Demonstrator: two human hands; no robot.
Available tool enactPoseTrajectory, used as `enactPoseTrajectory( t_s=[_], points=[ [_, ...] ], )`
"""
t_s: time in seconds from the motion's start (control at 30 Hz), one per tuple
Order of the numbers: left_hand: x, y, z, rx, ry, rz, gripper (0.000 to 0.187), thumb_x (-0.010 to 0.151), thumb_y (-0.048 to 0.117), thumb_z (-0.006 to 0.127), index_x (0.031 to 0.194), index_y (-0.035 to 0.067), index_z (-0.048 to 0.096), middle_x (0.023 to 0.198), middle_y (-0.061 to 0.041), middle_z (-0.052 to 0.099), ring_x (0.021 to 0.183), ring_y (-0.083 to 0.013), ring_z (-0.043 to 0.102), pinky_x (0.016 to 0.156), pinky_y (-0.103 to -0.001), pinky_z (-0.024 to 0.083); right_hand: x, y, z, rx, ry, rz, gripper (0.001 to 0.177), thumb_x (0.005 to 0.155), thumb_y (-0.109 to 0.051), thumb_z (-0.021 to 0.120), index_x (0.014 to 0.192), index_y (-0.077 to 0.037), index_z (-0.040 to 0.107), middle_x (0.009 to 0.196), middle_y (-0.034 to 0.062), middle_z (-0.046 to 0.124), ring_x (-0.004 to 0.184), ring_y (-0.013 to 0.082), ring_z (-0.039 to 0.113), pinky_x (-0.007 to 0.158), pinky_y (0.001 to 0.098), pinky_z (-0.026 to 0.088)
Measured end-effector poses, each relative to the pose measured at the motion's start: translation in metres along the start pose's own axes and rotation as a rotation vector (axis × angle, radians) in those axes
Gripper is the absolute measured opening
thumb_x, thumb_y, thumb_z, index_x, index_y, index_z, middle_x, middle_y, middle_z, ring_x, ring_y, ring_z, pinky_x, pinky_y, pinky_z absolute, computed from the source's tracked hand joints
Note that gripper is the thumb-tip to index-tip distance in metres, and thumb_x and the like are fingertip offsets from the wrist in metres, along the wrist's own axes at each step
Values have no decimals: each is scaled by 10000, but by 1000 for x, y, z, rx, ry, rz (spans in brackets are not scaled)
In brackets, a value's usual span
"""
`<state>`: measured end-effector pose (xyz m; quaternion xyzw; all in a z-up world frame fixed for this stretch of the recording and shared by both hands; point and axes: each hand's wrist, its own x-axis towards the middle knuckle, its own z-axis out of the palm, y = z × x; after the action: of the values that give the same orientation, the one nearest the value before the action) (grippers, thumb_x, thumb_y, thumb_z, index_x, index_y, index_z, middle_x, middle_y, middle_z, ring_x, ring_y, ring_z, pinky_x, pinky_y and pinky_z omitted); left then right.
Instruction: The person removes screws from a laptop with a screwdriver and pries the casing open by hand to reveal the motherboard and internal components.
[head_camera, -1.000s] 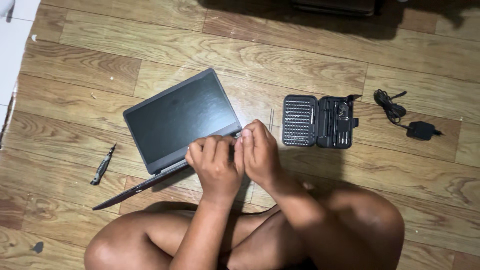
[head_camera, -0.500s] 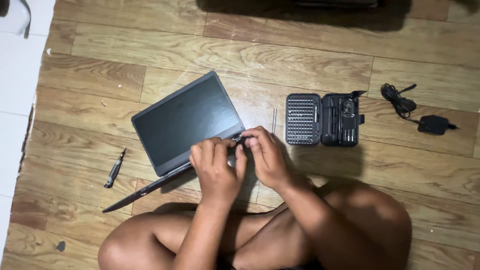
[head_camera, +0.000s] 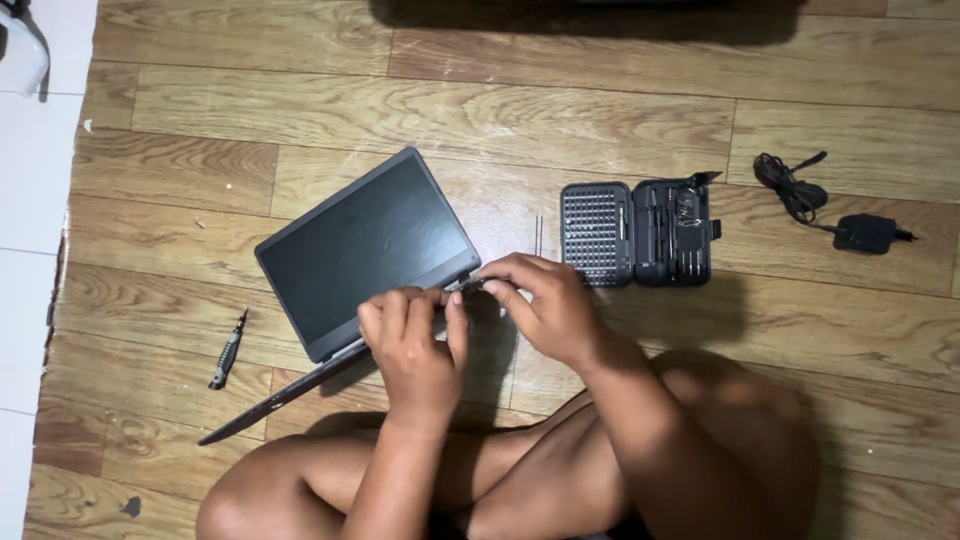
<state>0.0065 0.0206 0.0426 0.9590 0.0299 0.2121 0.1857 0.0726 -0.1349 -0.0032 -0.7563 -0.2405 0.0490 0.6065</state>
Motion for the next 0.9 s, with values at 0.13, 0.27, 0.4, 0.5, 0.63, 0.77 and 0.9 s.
enactPoseTrajectory(
  t_s=[0.13, 0.27, 0.4, 0.5, 0.63, 0.77, 0.9],
  points=[
    [1, 1, 0, -20, 20, -9, 109, 904, 85, 763, 929, 46, 665, 928, -95, 615, 920, -326, 522, 849, -434, 431, 0, 3, 2, -8, -18, -36, 127, 961, -44, 673, 1086, -29, 690, 1020, 141, 737, 921, 329, 733, 785, 375, 572],
    [2, 1, 0, -5, 27, -14, 114, 898, 91, 770, 919, 46, 667, 907, -98, 603, 913, -328, 520, 842, -432, 430, 2, 6, 2, -69, -51, -66, 160, 947, -34, 675, 1106, -30, 692, 1060, 146, 741, 944, 337, 731, 794, 390, 579],
    [2, 2, -1, -38, 31, -21, 107, 910, 81, 770, 928, 38, 673, 903, -96, 605, 901, -318, 527, 837, -431, 428, 4, 7, -1, -194, -62, -111, 188, 917, -42, 706, 1104, -42, 721, 1066, 125, 753, 935, 312, 739, 776, 382, 594],
    [1, 2, -2, -41, 30, 3, 110, 909, 73, 767, 957, 28, 679, 911, -98, 612, 910, -319, 531, 841, -428, 433, 7, 9, -5, -298, -104, -249, 232, 875, -27, 706, 1107, -36, 716, 1117, 110, 754, 938, 288, 746, 794, 372, 602],
    [2, 1, -2, -56, 0, -5, 105, 916, 64, 765, 947, 32, 670, 937, -98, 634, 919, -319, 537, 847, -425, 436, 9, 7, -6, -332, -125, -251, 234, 877, -6, 696, 1108, -35, 716, 1106, 95, 753, 925, 284, 746, 783, 366, 605],
    [3, 1, -2, -56, 2, -4, 96, 913, 64, 757, 941, 36, 670, 942, -102, 642, 917, -321, 539, 845, -426, 435, 10, 7, -5, -325, -130, -248, 229, 888, -16, 689, 1116, -27, 708, 1092, 102, 747, 909, 286, 742, 760, 369, 601],
    [3, 1, -3, -47, -7, -2, 91, 920, 70, 749, 939, 34, 668, 937, -104, 644, 918, -325, 540, 850, -435, 432, 8, 6, -2, -324, -119, -212, 182, 909, -33, 687, 1091, -30, 702, 1064, 102, 748, 872, 290, 738, 730, 382, 594]
  ],
)
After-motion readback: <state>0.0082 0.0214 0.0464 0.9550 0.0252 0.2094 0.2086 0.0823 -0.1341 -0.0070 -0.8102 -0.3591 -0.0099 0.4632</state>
